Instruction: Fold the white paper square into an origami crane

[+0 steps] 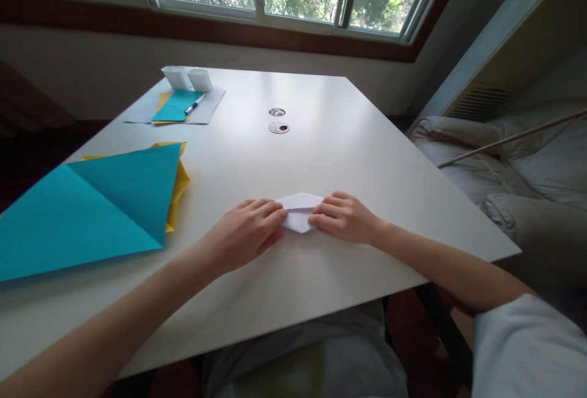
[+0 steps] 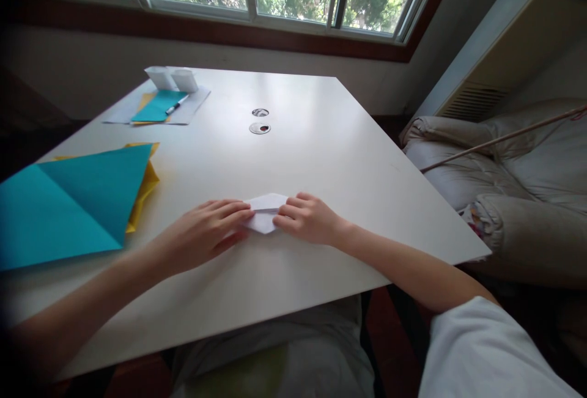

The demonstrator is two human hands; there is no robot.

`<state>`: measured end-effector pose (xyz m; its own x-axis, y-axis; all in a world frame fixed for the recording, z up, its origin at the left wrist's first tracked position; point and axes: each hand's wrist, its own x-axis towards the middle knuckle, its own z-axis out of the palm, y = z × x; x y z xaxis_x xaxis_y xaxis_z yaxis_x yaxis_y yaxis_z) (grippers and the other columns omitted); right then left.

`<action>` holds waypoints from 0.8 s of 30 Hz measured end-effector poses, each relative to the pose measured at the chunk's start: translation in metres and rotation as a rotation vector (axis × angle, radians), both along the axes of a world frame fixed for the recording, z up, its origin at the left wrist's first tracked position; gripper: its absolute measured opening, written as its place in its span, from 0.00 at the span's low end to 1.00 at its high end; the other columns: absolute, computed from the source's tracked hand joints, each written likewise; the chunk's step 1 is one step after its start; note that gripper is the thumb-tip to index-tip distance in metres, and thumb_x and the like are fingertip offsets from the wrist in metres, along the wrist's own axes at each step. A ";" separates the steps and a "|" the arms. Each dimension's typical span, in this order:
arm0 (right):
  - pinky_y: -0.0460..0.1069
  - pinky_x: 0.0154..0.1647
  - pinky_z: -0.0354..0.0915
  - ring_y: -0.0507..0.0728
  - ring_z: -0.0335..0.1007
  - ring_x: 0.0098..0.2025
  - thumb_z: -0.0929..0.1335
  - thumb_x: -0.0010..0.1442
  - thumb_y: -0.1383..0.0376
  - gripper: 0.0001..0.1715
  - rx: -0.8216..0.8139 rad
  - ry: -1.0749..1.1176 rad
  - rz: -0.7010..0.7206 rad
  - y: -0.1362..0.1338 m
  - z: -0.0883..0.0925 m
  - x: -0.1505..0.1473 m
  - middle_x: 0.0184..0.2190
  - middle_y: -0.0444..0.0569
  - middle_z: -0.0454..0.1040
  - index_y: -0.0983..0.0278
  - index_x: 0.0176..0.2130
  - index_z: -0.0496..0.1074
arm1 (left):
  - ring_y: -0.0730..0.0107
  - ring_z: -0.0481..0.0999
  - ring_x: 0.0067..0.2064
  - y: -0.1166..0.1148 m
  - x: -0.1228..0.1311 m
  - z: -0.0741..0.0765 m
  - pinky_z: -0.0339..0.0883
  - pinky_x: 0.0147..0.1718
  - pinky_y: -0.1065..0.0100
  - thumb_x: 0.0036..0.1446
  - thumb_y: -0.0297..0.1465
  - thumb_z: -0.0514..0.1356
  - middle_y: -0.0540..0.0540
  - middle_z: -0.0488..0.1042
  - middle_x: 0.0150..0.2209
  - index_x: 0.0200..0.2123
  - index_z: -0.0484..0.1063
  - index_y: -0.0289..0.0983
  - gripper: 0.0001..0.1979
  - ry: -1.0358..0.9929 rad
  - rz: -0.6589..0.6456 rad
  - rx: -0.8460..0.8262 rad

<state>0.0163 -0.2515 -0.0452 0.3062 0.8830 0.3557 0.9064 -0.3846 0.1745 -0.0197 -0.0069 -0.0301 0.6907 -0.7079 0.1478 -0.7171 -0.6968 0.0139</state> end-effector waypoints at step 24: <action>0.49 0.38 0.60 0.54 0.64 0.38 0.59 0.64 0.66 0.13 0.001 0.046 0.054 -0.002 -0.010 0.000 0.33 0.49 0.73 0.64 0.43 0.69 | 0.64 0.73 0.46 -0.018 -0.005 -0.022 0.69 0.43 0.64 0.61 0.32 0.50 0.44 0.75 0.43 0.42 0.71 0.37 0.12 -0.106 -0.062 -0.180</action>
